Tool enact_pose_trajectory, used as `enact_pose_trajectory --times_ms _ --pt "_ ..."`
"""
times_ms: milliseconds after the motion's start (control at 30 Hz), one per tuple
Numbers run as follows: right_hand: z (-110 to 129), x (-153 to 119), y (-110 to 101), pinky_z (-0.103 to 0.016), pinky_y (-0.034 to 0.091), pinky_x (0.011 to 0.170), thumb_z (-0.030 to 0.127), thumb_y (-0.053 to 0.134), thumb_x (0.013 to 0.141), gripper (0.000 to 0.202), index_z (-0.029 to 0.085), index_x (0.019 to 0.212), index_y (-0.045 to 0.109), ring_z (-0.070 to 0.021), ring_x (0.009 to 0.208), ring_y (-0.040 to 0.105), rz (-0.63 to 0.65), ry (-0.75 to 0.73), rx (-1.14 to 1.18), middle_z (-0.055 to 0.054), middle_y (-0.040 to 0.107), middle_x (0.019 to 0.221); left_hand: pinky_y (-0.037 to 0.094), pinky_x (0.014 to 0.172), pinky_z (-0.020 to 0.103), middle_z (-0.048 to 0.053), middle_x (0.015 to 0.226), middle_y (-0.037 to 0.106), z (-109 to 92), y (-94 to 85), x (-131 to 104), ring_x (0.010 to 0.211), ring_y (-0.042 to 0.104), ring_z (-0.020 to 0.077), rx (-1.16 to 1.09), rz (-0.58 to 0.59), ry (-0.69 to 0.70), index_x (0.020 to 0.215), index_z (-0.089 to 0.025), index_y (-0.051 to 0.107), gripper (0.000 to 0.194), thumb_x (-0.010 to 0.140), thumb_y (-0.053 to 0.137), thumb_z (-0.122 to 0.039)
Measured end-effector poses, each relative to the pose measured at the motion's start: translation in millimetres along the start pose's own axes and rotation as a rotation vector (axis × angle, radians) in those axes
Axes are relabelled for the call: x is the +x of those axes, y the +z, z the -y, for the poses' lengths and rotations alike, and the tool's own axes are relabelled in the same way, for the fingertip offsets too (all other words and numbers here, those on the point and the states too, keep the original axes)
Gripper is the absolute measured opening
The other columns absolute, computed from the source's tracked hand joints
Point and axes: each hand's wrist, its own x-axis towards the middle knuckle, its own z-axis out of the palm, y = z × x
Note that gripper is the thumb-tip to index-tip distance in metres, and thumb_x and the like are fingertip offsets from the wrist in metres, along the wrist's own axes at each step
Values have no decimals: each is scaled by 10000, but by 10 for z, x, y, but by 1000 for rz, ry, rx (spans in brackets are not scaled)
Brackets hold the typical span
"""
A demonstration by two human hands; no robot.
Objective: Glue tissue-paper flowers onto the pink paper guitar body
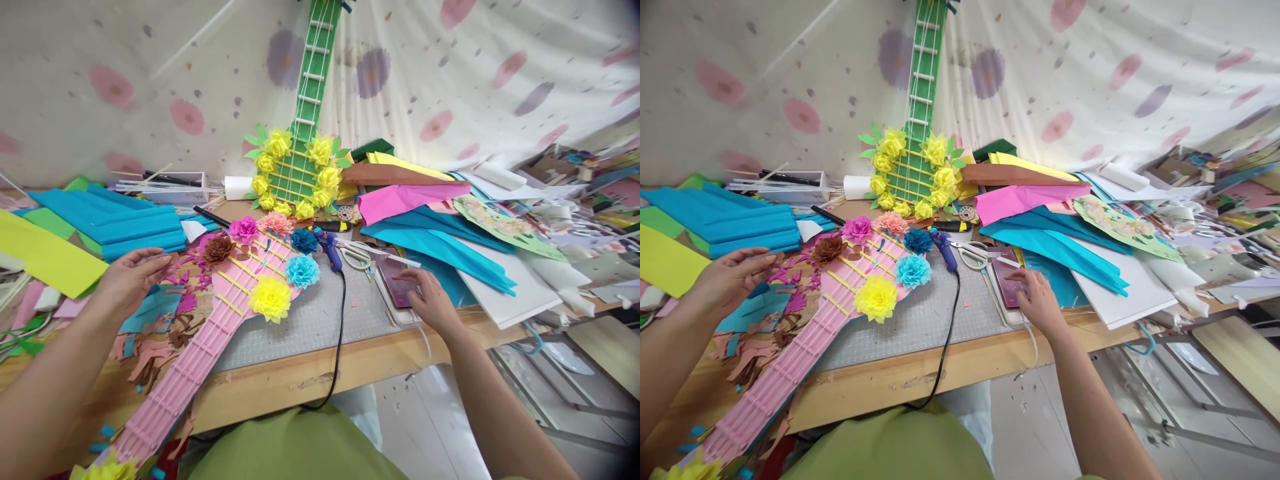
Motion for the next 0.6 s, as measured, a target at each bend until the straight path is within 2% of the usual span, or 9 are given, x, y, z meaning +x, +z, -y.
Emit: enact_pose_trajectory --times_ms 67,433,533,600 --pt "0 -8 -11 -427 424 896 108 399 666 374 235 985 547 -258 1053 561 14 -5 -13 -58 686 1006 515 554 154 -8 646 689 4 -24 4 601 641 95 7 6 1 711 -152 620 380 386 815 -117" --pt "-213 -9 -19 -425 446 844 127 418 655 338 231 951 543 -270 988 583 -112 132 -67 -56 703 964 517 562 157 -8 648 688 -2 -60 18 611 645 96 5 17 22 712 -157 624 369 395 811 -121" --pt "-183 -16 -44 -417 457 811 136 414 664 318 234 942 534 -273 973 584 -104 167 -63 -53 707 958 513 570 160 -4 647 688 -13 -52 -1 611 643 96 4 11 18 707 -154 622 352 407 802 -114" --pt "-130 -25 -53 -416 459 816 133 406 668 315 240 937 532 -271 1003 577 -85 139 -34 -50 708 962 509 575 161 -3 644 687 -19 -39 -5 616 643 96 0 6 17 708 -153 621 352 408 800 -107"
